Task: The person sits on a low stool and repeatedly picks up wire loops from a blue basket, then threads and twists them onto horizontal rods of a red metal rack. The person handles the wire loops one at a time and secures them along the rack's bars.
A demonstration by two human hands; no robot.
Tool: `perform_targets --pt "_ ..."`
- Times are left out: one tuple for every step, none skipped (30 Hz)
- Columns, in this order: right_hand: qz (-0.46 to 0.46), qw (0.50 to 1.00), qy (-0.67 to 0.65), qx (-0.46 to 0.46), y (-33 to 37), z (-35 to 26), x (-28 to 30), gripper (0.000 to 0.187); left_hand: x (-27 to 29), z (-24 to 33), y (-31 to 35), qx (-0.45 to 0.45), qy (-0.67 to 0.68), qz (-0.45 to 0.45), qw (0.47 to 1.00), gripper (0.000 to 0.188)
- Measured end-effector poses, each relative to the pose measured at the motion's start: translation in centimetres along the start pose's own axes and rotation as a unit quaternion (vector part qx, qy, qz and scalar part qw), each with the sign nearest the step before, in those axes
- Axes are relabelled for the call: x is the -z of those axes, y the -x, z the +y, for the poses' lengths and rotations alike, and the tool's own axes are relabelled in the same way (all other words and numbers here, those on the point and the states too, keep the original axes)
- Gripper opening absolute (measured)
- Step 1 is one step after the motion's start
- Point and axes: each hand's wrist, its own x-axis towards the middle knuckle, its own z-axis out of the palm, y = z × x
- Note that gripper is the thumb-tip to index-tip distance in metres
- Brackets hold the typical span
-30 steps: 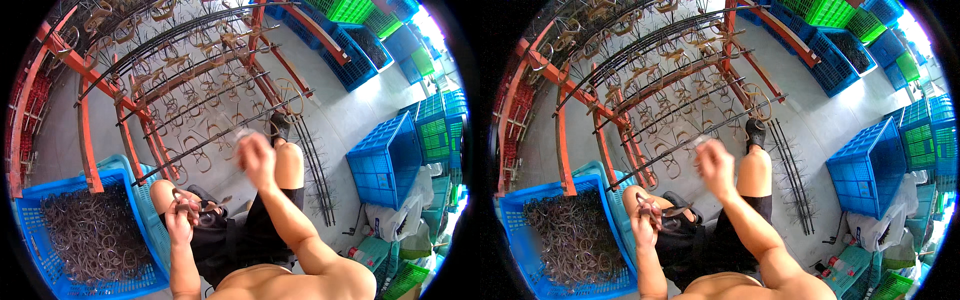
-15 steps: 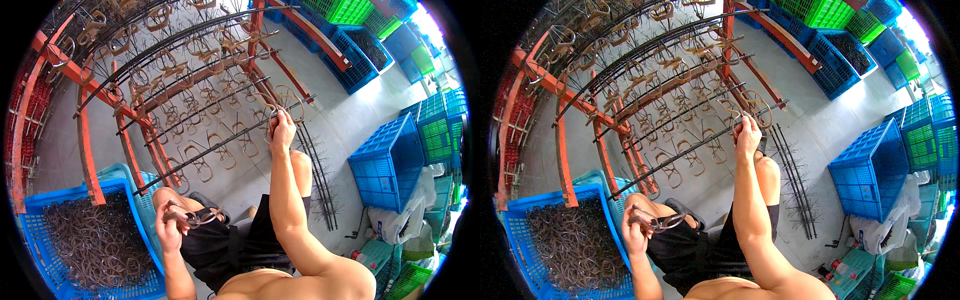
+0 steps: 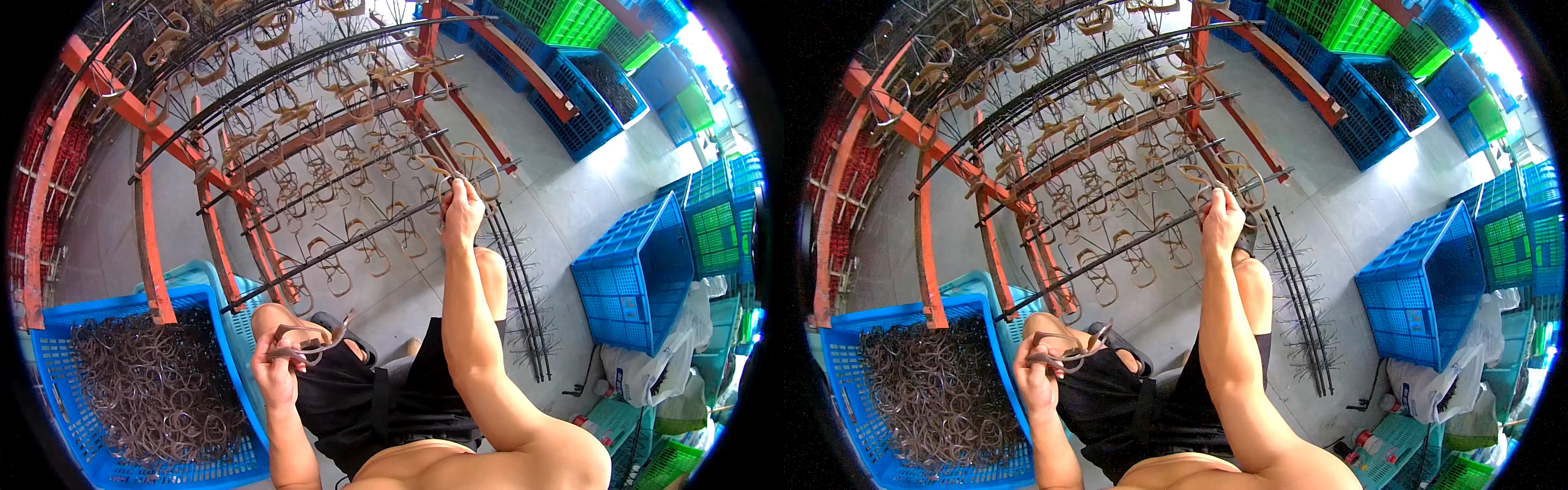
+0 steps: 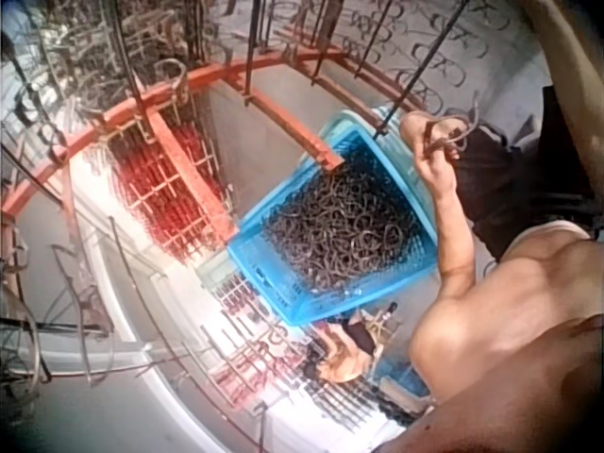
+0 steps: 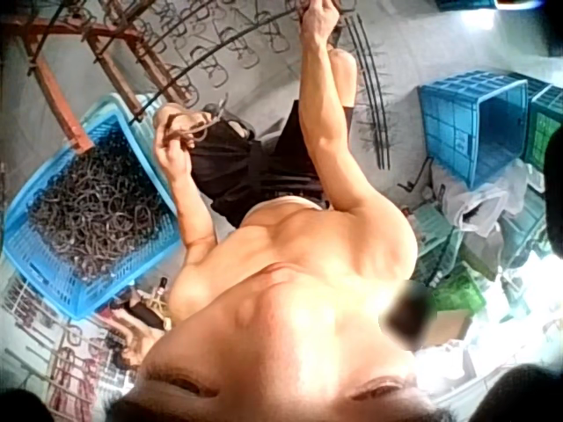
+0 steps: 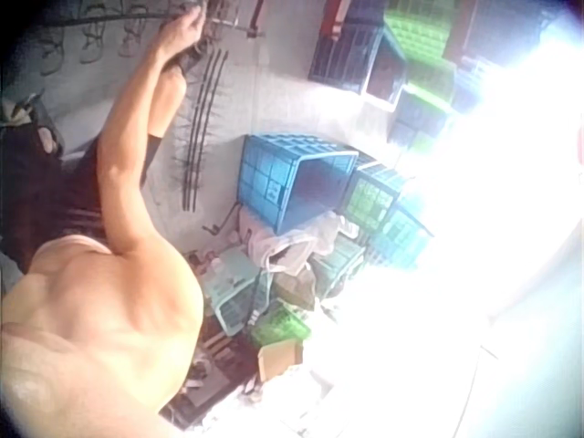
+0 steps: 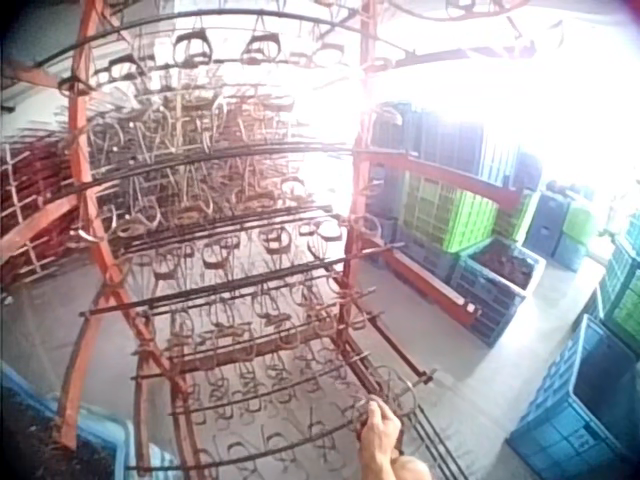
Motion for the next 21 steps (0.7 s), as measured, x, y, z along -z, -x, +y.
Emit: perform_targets --pt "-0.004 1.000 0.009 0.003 -0.1 0.1 0.0 0.017 0.3 -0.2 0.0 0.004 0.001 -0.003 1.000 0.026" --pt "-0.008 1.000 0.017 0.006 -0.2 0.1 0.1 0.017 0.4 -0.2 0.0 0.007 0.001 -0.007 1.000 0.028" --pt "-0.025 0.998 0.045 0.022 0.0 0.2 0.0 0.017 -0.1 0.0 0.1 -0.004 -0.005 0.002 1.000 0.029" --pt "-0.042 0.996 0.074 0.037 0.4 0.3 0.1 0.017 -0.9 0.3 0.2 -0.015 -0.011 0.010 1.000 0.031" --pt "-0.059 0.992 0.102 0.053 0.7 0.4 0.1 0.018 -1.3 0.5 0.3 -0.027 -0.017 0.019 0.999 0.032" --pt "-0.059 0.988 0.132 0.062 1.2 0.2 0.1 0.019 -1.1 0.6 0.2 -0.010 -0.012 0.003 1.000 0.033" --pt "-0.059 0.982 0.162 0.070 1.7 0.1 -0.1 0.020 -0.8 0.8 0.0 0.006 -0.008 -0.013 1.000 0.033" --pt "-0.059 0.976 0.192 0.079 2.0 0.0 -0.2 0.021 -0.6 0.9 -0.1 0.023 -0.003 -0.028 0.999 0.034" --pt "-0.067 0.968 0.219 0.105 1.8 0.2 -0.2 0.023 -0.7 1.0 0.0 0.028 0.006 -0.033 0.999 0.033" --pt "-0.073 0.962 0.239 0.108 1.7 0.1 0.1 0.023 -0.8 0.9 0.1 0.027 0.018 -0.024 0.999 0.033" --pt "-0.079 0.956 0.258 0.112 1.5 0.1 0.4 0.023 -1.0 0.8 0.1 0.025 0.030 -0.016 0.999 0.033" --pt "-0.084 0.950 0.278 0.117 1.6 -0.3 0.3 0.023 -1.0 0.7 0.1 0.024 0.043 -0.009 0.999 0.033" --pt "-0.075 0.944 0.285 0.146 1.3 -0.2 0.5 0.022 -0.8 0.6 0.1 0.029 0.053 -0.013 0.998 0.032" --pt "-0.065 0.938 0.292 0.176 1.0 0.2 0.7 0.022 -0.5 0.4 0.1 0.034 0.063 -0.017 0.997 0.032" --pt "-0.059 0.930 0.298 0.205 0.8 0.2 0.5 0.021 -0.4 0.5 0.1 0.038 0.073 -0.019 0.996 0.031" --pt "-0.063 0.938 0.287 0.182 0.8 0.2 0.5 0.021 -0.5 0.5 0.1 0.034 0.079 -0.013 0.996 0.030" --pt "-0.068 0.946 0.276 0.159 0.9 0.2 0.6 0.021 -0.6 0.5 0.1 0.030 0.086 -0.007 0.996 0.029" --pt "-0.072 0.952 0.265 0.134 1.1 0.2 0.8 0.021 -0.7 0.5 0.1 0.026 0.092 -0.001 0.995 0.028" --pt "-0.077 0.951 0.268 0.134 1.1 0.2 0.9 0.021 -0.7 0.5 0.1 0.036 0.097 -0.007 0.995 0.026" --pt "-0.081 0.950 0.271 0.135 1.2 0.2 0.9 0.021 -0.7 0.5 0.0 0.045 0.103 -0.012 0.994 0.025" --pt "-0.086 0.949 0.273 0.136 1.2 0.1 0.9 0.021 -0.6 0.5 -0.1 0.052 0.109 -0.019 0.993 0.025"
